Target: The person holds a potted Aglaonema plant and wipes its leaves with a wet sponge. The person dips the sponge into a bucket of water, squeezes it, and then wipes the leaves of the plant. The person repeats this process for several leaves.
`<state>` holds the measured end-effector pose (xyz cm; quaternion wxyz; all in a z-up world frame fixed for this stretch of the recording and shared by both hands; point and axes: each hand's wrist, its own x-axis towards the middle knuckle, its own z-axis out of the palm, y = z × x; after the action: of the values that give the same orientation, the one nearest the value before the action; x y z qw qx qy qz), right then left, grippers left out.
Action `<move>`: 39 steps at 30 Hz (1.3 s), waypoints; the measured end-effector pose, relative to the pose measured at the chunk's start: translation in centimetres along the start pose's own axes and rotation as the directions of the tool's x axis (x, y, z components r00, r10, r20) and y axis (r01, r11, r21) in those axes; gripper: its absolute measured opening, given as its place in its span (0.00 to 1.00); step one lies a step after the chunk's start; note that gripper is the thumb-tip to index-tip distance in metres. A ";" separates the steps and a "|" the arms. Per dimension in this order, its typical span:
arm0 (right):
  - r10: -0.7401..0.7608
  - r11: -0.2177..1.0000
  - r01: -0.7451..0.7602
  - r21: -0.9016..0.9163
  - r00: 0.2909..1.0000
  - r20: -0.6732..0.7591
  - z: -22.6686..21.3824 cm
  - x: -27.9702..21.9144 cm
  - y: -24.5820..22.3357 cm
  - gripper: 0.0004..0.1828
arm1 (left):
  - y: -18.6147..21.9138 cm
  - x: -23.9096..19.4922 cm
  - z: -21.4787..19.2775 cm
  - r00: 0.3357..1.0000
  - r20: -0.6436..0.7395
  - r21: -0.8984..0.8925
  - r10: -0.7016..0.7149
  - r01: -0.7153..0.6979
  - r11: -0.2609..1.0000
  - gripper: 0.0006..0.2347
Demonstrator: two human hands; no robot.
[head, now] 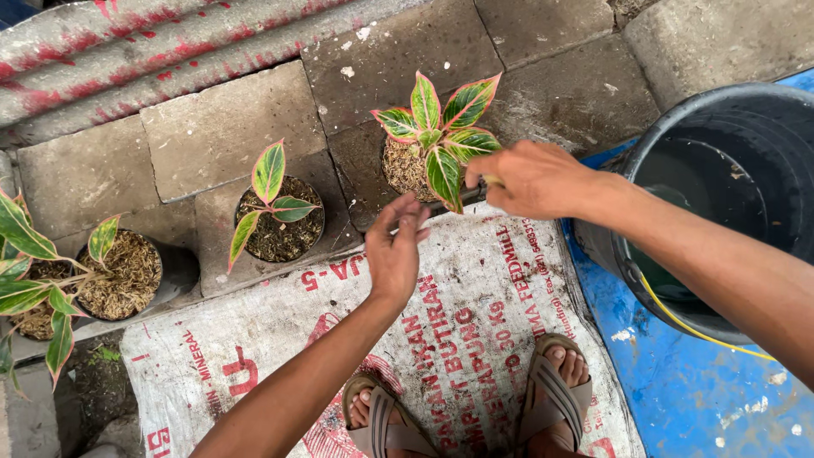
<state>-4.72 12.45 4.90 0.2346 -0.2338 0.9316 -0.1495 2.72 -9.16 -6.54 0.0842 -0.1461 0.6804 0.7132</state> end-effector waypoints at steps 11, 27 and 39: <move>-0.265 0.949 0.298 0.098 0.929 -0.259 -1.3 0.8 -0.7 0.24 | 2.1 2.3 3.3 0.970 0.214 -0.388 -0.114 0.191 0.902 0.17; -0.322 0.947 0.300 0.115 0.889 0.325 1.5 0.3 2.2 0.23 | 3.5 3.0 4.1 0.979 0.047 -0.560 -0.196 0.188 0.807 0.13; -0.150 0.986 0.159 -0.043 0.973 0.177 0.5 1.2 0.3 0.20 | 0.7 2.7 3.6 0.992 0.123 -0.769 0.001 0.095 0.633 0.24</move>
<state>-5.53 12.07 3.93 0.2955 -0.3243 0.8906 -0.1200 -0.38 -5.81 -6.59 0.0700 -0.1456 0.3000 0.9402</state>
